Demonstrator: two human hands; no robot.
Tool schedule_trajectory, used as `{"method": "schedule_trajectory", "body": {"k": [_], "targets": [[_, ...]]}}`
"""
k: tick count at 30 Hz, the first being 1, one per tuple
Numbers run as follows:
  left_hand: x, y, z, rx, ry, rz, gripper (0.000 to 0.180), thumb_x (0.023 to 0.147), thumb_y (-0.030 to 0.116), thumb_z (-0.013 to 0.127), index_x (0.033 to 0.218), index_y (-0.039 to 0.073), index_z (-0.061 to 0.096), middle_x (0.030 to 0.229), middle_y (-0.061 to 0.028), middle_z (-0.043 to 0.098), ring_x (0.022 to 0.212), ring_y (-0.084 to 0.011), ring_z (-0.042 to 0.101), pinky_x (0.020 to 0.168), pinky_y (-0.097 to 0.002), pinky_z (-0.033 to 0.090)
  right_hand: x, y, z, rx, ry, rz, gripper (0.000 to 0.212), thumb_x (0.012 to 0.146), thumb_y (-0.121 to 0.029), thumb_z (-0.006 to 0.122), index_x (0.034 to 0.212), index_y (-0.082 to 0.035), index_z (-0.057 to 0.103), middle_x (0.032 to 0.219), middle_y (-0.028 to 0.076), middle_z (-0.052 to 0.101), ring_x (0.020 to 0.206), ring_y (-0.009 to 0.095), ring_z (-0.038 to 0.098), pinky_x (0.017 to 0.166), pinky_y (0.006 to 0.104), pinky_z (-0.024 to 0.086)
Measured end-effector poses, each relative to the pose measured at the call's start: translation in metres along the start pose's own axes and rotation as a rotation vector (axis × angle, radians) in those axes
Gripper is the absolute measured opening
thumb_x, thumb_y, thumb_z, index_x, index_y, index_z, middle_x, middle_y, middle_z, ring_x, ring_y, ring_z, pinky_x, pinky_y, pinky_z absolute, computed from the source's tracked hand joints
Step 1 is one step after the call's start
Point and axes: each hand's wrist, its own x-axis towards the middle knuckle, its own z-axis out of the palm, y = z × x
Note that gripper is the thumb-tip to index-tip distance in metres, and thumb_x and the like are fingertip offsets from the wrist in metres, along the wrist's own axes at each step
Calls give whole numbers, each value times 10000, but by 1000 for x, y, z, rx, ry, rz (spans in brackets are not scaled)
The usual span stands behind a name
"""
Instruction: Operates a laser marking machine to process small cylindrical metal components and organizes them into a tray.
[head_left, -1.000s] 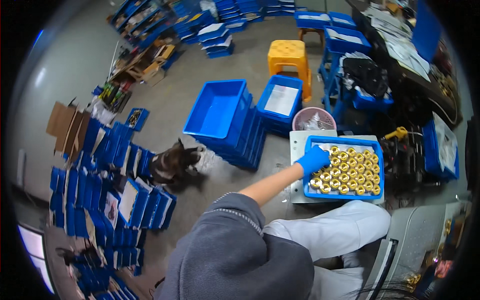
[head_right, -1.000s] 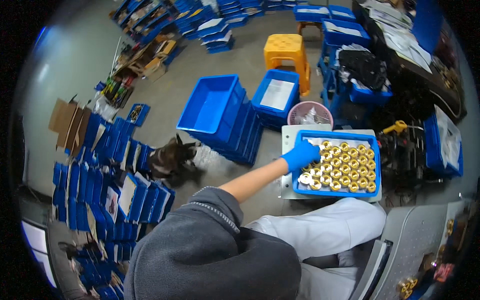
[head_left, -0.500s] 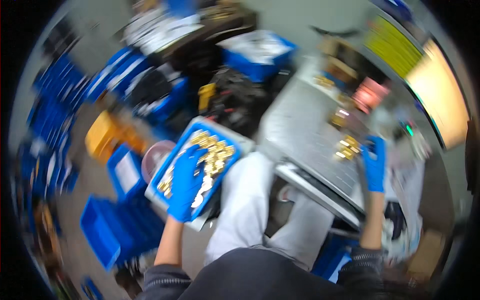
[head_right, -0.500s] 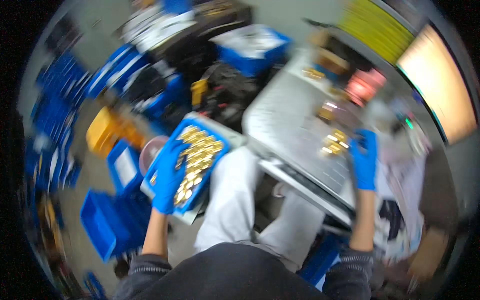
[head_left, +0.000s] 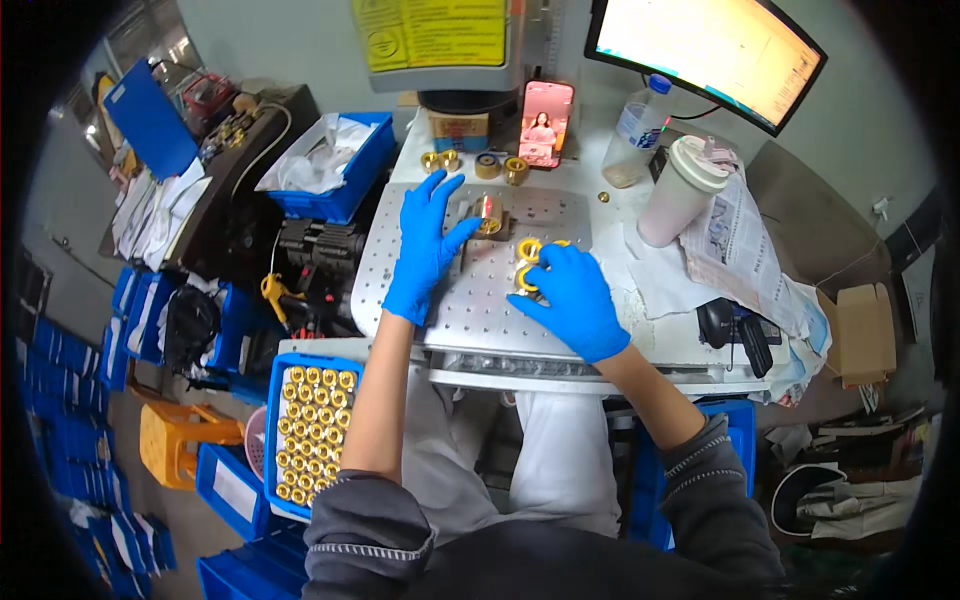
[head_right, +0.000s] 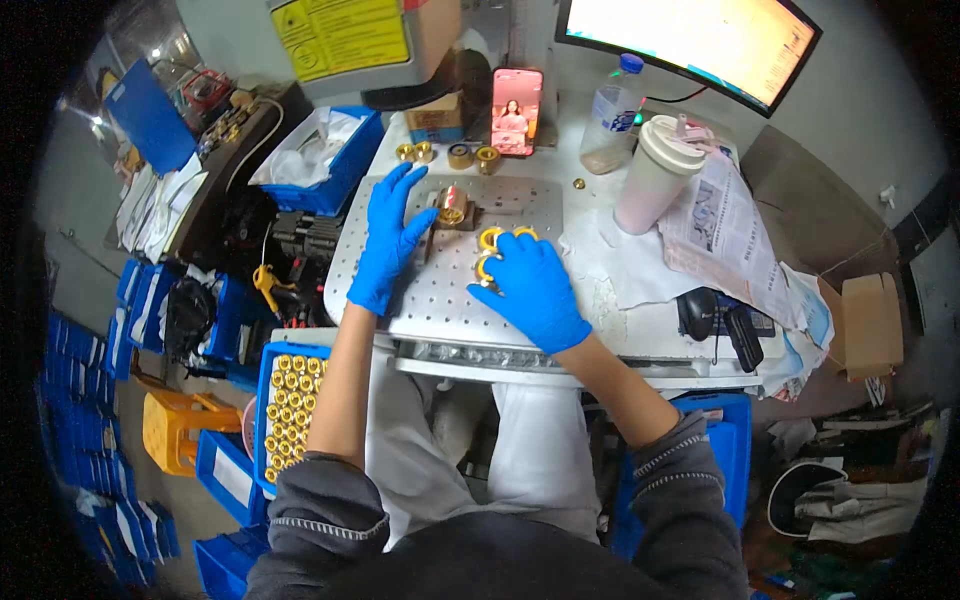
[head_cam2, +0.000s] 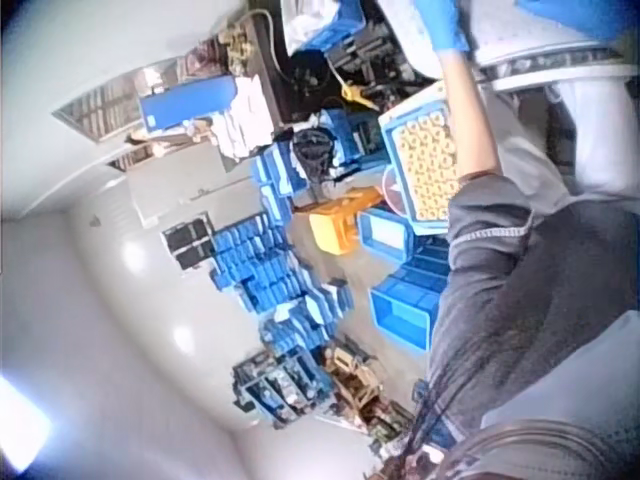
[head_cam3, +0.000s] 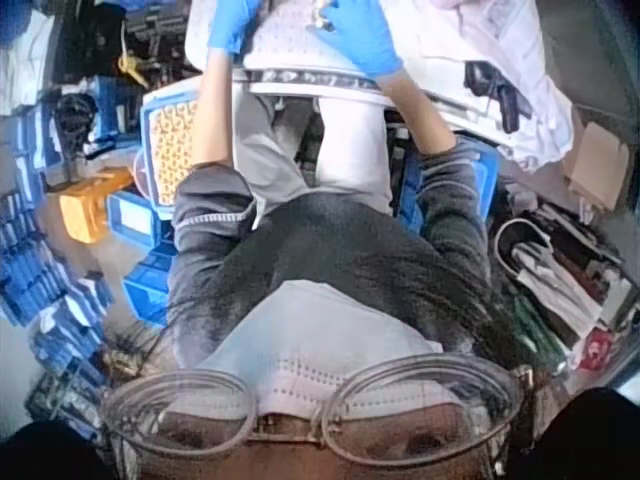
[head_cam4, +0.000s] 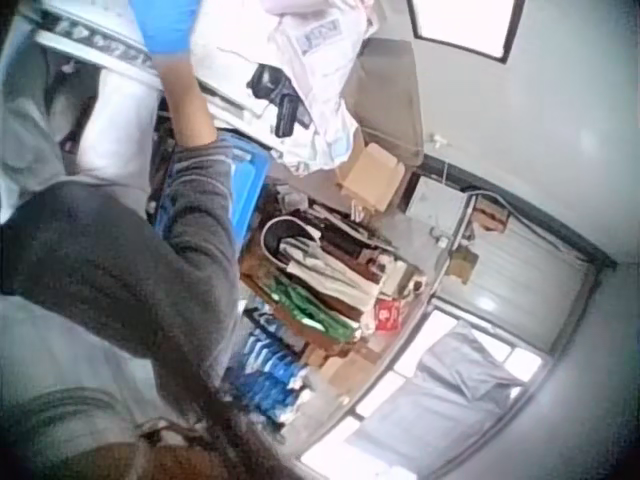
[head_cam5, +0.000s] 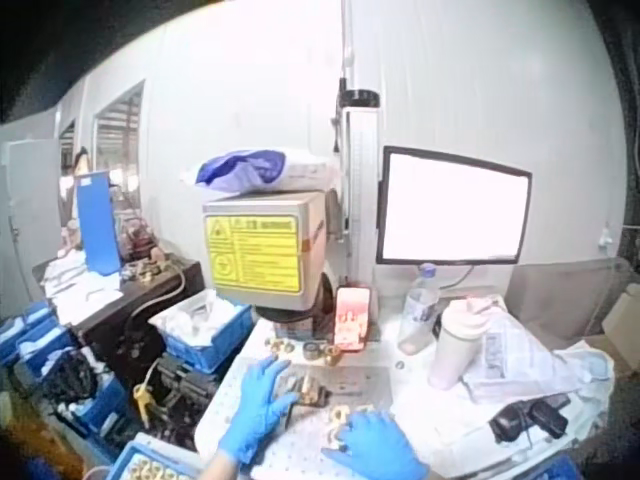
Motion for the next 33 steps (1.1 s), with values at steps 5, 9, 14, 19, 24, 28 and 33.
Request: {"method": "schedule_trajectory", "body": {"k": [5,9,14,19,24,28,33], "targets": [[-9,-24,17,-129,24,-26,452,923,248,557,1338,77,500,1390,-183,457,1290,-351,409,1138,-466,213,25,13,3,526,19,379,294,844,-364,674,777,-79,652,1001,124,562,852,260,567,751,330,446],[-6,-23,17,-62,-60,-34,506,906,318,586,1348,85,501,1385,-167,472,1278,-349,418,1139,-464,210,102,64,21,1095,-17,707,283,874,-361,643,881,-79,674,848,54,592,712,147,540,671,300,444],[-4,-35,26,77,-180,-31,512,867,438,618,1294,159,576,1366,-137,498,1246,-364,426,1115,-548,189,125,98,64,1252,-141,863,259,928,-241,560,1109,-87,661,902,40,631,690,88,506,645,242,444],[3,-28,34,20,-97,-14,365,856,359,652,1139,128,632,1317,-133,532,1210,-355,448,1101,-532,210,109,125,96,945,-58,427,513,907,66,461,1356,-177,520,962,2,606,694,60,489,629,219,442],[-5,-24,11,43,184,-212,429,786,277,745,1124,65,589,1083,-137,562,1020,-341,504,898,-432,390,129,85,60,1376,-153,1036,300,874,-291,675,1080,-73,676,930,18,663,762,66,547,662,204,444],[-5,-20,3,273,286,-267,407,745,156,776,1095,55,594,1068,-154,555,989,-334,530,840,-422,433,124,80,57,1283,-194,838,393,810,-457,716,900,-75,698,857,8,660,770,77,555,692,223,446],[-14,-27,2,292,228,-352,414,718,105,773,1080,51,581,1045,-156,549,984,-333,553,848,-407,449,129,74,71,843,-314,659,548,763,-583,690,853,-43,707,861,87,675,777,177,606,778,307,461]]}}
